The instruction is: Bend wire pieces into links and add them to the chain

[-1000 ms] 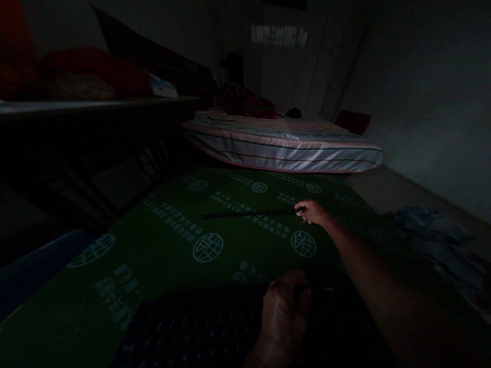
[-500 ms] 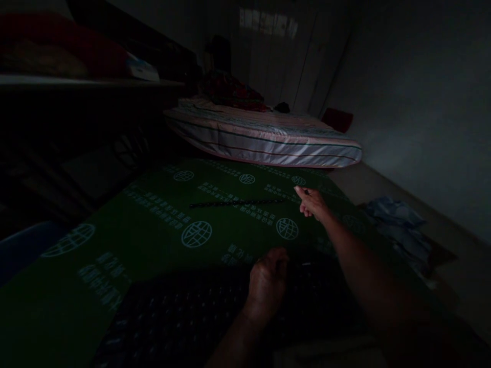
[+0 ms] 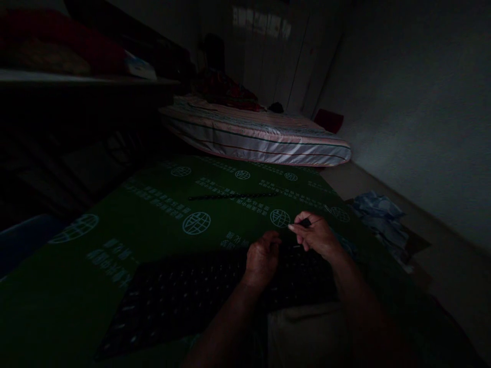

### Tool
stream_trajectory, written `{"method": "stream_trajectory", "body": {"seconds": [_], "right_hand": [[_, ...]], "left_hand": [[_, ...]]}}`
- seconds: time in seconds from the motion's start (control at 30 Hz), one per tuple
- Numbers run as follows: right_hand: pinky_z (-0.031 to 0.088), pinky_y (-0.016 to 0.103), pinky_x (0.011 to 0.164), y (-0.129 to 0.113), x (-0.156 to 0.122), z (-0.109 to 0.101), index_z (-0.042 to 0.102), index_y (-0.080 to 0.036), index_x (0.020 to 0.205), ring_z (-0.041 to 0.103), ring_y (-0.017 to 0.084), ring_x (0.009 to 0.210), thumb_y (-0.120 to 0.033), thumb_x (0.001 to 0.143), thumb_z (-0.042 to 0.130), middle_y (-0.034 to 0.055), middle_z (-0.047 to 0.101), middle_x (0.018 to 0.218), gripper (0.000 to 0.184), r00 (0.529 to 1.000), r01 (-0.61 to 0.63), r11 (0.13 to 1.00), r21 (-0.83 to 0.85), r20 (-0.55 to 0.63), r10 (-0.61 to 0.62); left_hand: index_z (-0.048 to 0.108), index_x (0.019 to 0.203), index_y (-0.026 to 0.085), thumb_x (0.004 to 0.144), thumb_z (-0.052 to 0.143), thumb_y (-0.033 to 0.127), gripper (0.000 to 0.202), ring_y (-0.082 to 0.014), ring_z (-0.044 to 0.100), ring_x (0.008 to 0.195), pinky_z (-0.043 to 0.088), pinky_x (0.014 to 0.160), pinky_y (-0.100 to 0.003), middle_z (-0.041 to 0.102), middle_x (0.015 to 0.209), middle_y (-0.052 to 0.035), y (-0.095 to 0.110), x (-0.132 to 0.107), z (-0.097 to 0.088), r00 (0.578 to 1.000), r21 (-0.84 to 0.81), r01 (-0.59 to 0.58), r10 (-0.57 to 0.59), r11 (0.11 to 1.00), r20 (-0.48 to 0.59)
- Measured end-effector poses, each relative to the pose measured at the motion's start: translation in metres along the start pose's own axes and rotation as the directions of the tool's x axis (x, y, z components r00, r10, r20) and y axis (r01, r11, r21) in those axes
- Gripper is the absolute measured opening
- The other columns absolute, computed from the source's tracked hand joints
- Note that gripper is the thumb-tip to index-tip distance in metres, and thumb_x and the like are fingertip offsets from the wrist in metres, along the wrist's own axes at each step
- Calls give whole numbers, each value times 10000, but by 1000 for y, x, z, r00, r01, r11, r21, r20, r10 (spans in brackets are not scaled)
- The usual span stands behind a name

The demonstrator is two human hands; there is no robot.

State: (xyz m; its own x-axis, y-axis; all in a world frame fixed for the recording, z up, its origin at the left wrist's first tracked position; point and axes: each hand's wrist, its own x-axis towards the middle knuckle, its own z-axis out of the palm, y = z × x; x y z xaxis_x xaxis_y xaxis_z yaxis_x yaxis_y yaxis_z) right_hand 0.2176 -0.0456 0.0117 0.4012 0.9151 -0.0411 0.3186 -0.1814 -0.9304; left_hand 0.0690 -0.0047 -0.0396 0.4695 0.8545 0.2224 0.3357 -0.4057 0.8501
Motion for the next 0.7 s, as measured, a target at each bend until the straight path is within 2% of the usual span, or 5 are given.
{"method": "stream_trajectory", "body": {"seconds": [0.13, 0.33, 0.53, 0.7], "right_hand": [[292, 158, 294, 7, -15, -4, 531, -171, 753, 427, 70, 279, -463, 625, 678, -41, 562, 440, 351, 998, -46, 997, 55, 55, 43], [297, 157, 306, 22, -15, -1, 565, -144, 736, 422, 61, 281, -573, 751, 536, -25, 549, 435, 430, 997, -62, 998, 19, 39, 61], [263, 146, 307, 25, -13, 3, 518, -173, 710, 382, 55, 272, -518, 785, 510, -50, 513, 403, 353, 999, -47, 995, -86, -2, 47], [255, 153, 319, 22, -14, 6, 490, -190, 678, 383, 64, 284, -481, 789, 491, -58, 491, 395, 311, 999, -46, 989, -141, 16, 49]], "left_hand": [[626, 879, 180, 778, 489, 57, 211, -160, 661, 885, 497, 837, -283, 714, 938, -29, 1, 0, 0, 1000, 20, 12, -12, 1000, 2], [624, 910, 183, 788, 487, 68, 217, -149, 664, 871, 499, 820, -258, 715, 934, -22, 5, -1, -1, 1000, 26, 22, -22, 999, 4], [626, 925, 185, 777, 498, 71, 226, -151, 665, 857, 501, 812, -262, 718, 919, -20, 5, -1, -1, 999, 30, 35, -35, 999, 7], [629, 915, 193, 779, 496, 81, 221, -152, 664, 860, 498, 820, -266, 717, 925, -14, 3, -1, 1, 1000, 24, 18, -18, 1000, -9]]}}
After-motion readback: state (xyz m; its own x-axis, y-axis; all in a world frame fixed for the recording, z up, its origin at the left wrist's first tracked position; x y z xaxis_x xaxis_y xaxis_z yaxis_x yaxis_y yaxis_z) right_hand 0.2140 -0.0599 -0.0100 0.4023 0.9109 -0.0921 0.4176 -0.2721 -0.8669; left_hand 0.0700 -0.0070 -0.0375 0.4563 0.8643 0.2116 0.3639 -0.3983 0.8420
